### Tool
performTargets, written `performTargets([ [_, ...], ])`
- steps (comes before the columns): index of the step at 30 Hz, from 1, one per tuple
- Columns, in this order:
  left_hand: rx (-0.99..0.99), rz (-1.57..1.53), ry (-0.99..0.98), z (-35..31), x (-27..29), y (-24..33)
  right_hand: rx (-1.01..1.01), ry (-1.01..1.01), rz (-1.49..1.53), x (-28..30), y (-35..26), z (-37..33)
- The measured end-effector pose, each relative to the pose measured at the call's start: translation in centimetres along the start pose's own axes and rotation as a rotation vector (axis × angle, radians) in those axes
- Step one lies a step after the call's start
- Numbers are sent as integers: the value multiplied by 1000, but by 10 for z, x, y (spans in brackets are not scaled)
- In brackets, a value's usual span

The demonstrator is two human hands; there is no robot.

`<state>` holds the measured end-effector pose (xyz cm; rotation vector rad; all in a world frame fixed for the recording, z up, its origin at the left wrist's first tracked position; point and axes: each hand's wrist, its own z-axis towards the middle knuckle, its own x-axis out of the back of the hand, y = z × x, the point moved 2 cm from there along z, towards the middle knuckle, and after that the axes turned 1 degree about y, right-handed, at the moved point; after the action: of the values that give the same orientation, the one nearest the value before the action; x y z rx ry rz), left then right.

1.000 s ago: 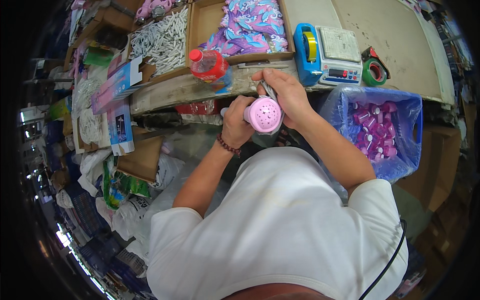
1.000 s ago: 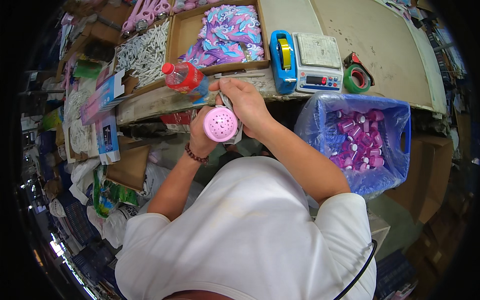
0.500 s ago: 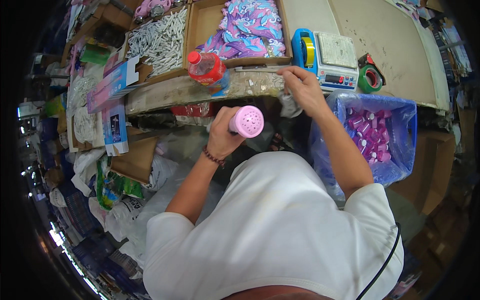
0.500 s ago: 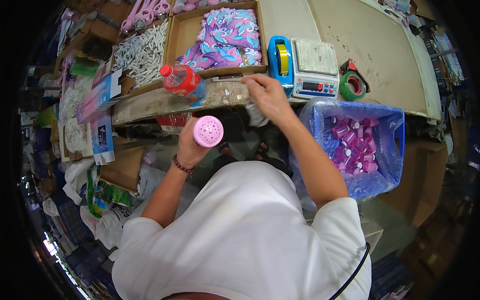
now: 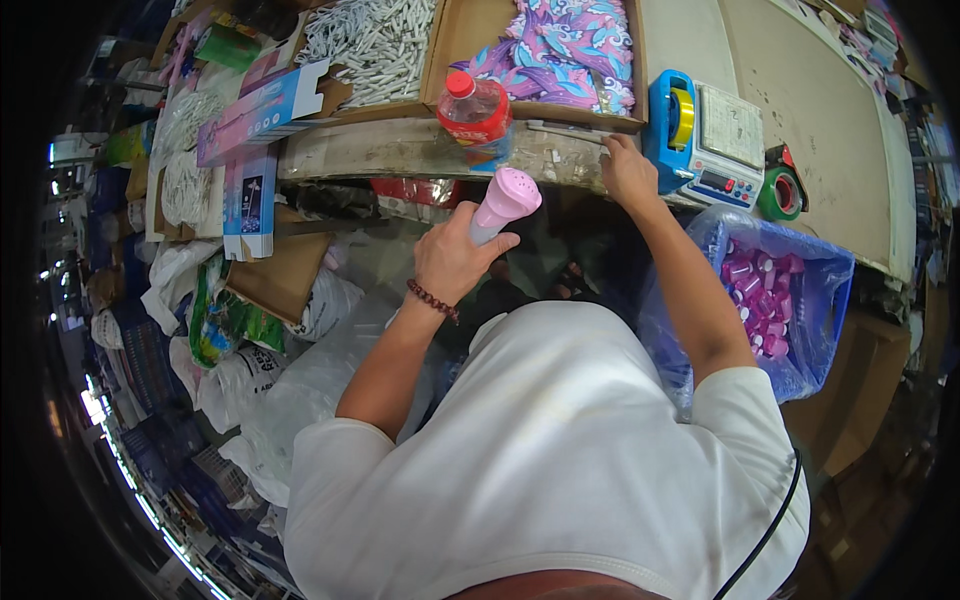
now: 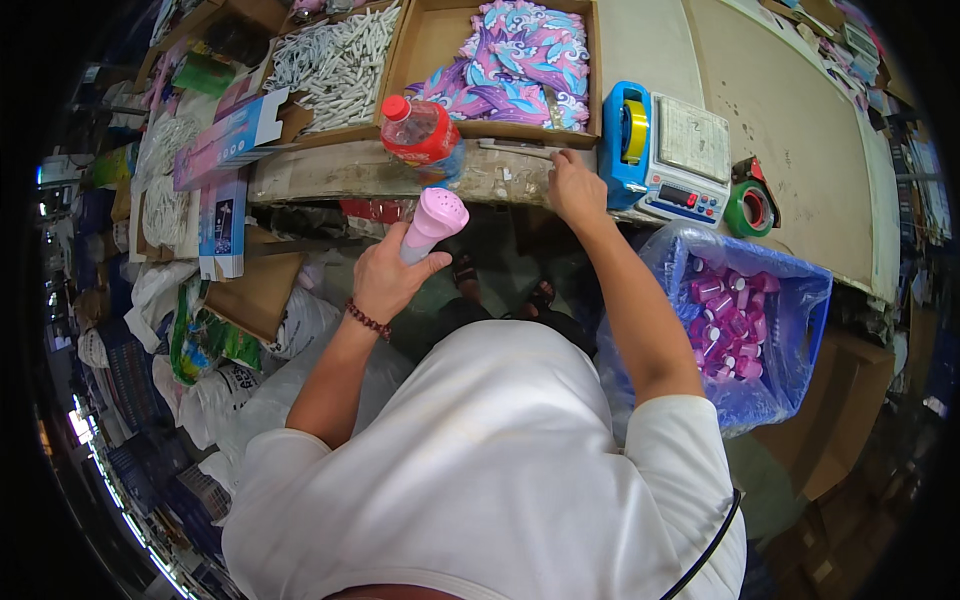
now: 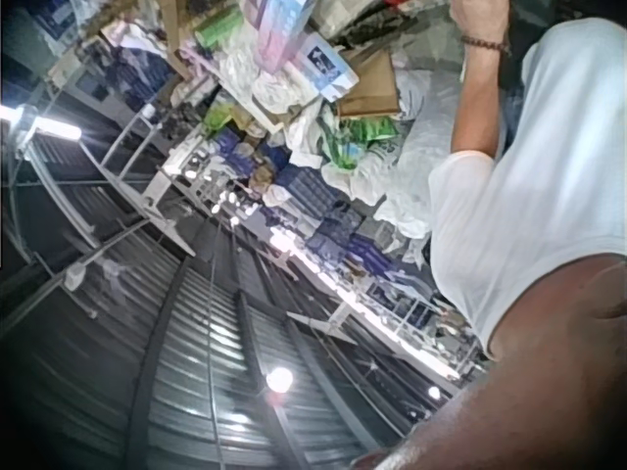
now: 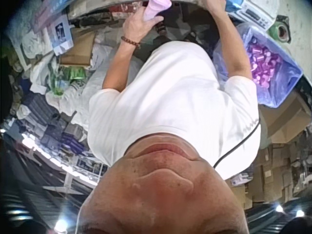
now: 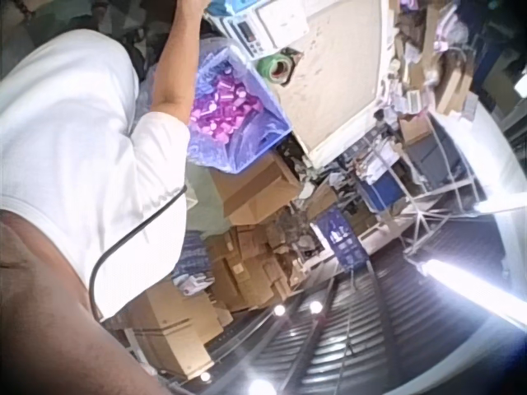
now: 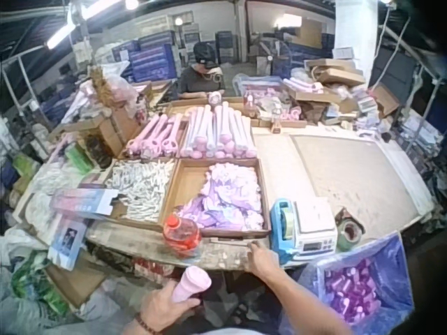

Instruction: The person assembles pink bubble-blowing toys by inserting a white stick into the pink head, wiping the head with a cloth, and placing the completed units into a cardboard box. The person handles the bubble-blower heads, sticks, and a cloth throughout the process.

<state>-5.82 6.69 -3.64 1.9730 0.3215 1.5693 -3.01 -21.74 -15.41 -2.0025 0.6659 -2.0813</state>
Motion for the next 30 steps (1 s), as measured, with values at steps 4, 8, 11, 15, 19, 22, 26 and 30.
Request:
performTargets([
  [4,-1,22,-43,-1,7,-7,65,-45,-166,-17,7,21],
  [8,19,34,-78,-1,18,-10,58,-123,-272,-24,8,31],
  [11,13,73,-100,-1,24,-11,57,-140,-317,-26,9,35],
  [15,8,32,-107,-2,27,-13,78,-112,-314,-28,17,37],
  [19,22,-113,-158,3,25,-20,15,-105,-228,-26,24,31],
  [22,60,-275,-190,10,20,-25,-53,-152,-161,-17,21,25],
  [26,79,-426,-239,22,19,-18,-127,-169,-115,-3,13,18],
  [30,19,-449,-204,27,15,-9,-126,-146,85,9,2,10],
])
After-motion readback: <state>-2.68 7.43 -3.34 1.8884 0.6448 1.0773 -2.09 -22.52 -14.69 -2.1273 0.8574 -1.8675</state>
